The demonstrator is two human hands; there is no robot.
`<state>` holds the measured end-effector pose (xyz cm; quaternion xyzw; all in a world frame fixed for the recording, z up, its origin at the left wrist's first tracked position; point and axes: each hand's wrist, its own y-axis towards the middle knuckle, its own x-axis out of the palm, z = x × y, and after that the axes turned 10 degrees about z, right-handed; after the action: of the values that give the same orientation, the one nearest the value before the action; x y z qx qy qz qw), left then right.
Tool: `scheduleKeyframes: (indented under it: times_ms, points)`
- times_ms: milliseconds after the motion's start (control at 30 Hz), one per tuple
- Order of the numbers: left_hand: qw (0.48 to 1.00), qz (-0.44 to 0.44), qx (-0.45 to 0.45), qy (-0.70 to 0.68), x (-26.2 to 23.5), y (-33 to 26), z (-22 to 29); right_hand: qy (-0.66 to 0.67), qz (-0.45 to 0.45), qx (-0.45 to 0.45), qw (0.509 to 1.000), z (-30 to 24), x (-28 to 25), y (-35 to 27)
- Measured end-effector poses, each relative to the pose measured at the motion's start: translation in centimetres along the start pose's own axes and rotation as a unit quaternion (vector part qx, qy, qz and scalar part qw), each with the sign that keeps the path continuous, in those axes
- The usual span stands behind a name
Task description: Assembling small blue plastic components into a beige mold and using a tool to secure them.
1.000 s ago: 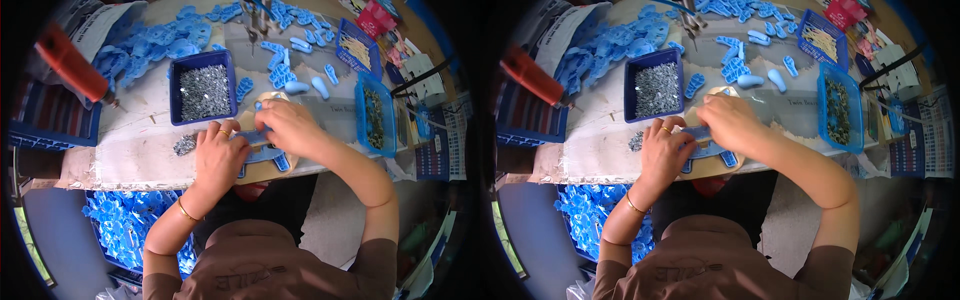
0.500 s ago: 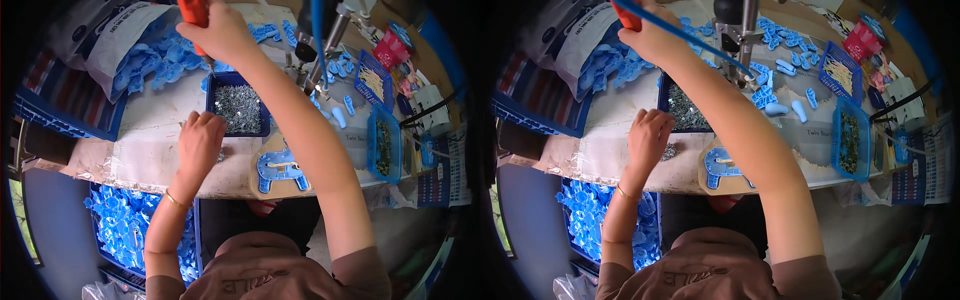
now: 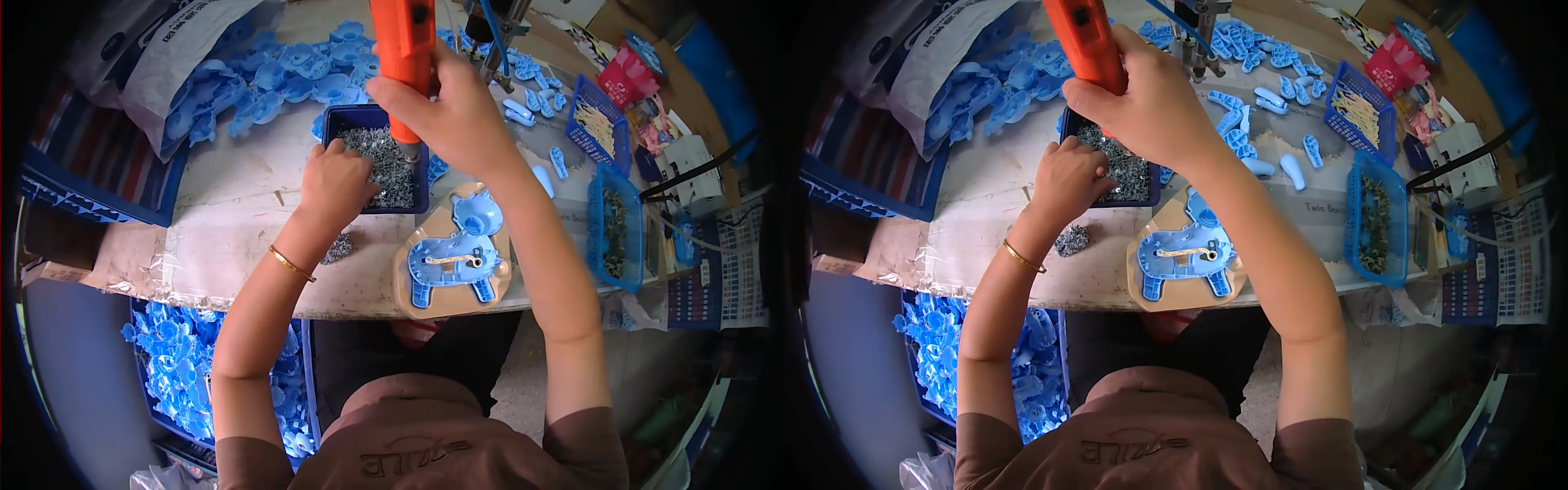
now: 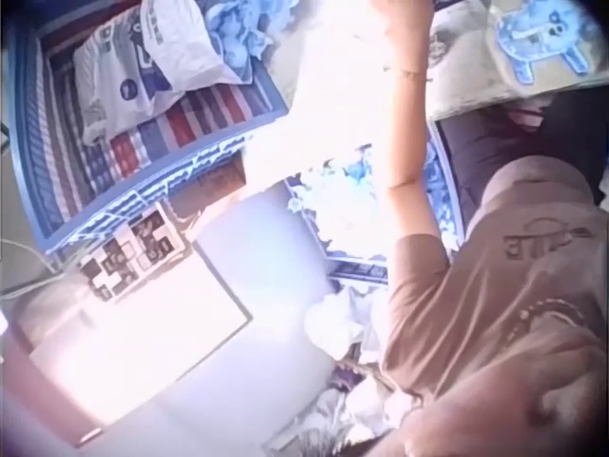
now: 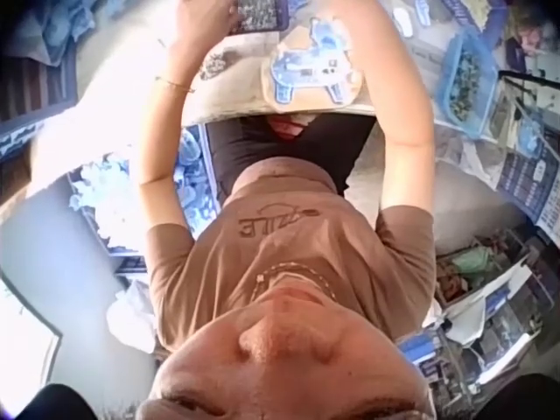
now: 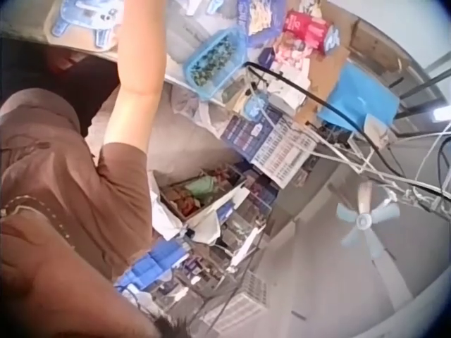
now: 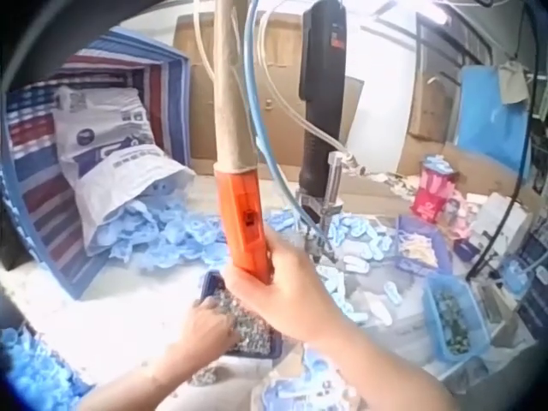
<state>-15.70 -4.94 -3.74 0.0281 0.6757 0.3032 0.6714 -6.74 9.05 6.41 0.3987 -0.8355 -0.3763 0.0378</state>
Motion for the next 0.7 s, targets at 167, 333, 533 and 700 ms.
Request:
scheduleKeyframes:
  times_ms: [167, 333, 533, 700]
  points:
    - [0.999, -0.038, 0.025, 0.013, 0.2, 0.5, -0.5, -0.015, -0.061, 0.048, 0.997, -0.8, -0.7, -0.2]
    - [0.999, -0.016, 0.037, 0.010, 0.3, 0.2, -0.4, 0.003, -0.083, 0.069, 0.994, -1.3, -1.5, -0.7]
    - [0.996, 0.054, 0.075, -0.008, -0.9, -0.4, 0.3, 0.051, -0.090, 0.061, 0.993, -1.4, -1.6, -1.2]
    - [0.981, 0.117, 0.153, -0.039, -2.2, -2.3, 2.8, 0.177, -0.098, 0.144, 0.969, -2.8, -1.5, -2.5]
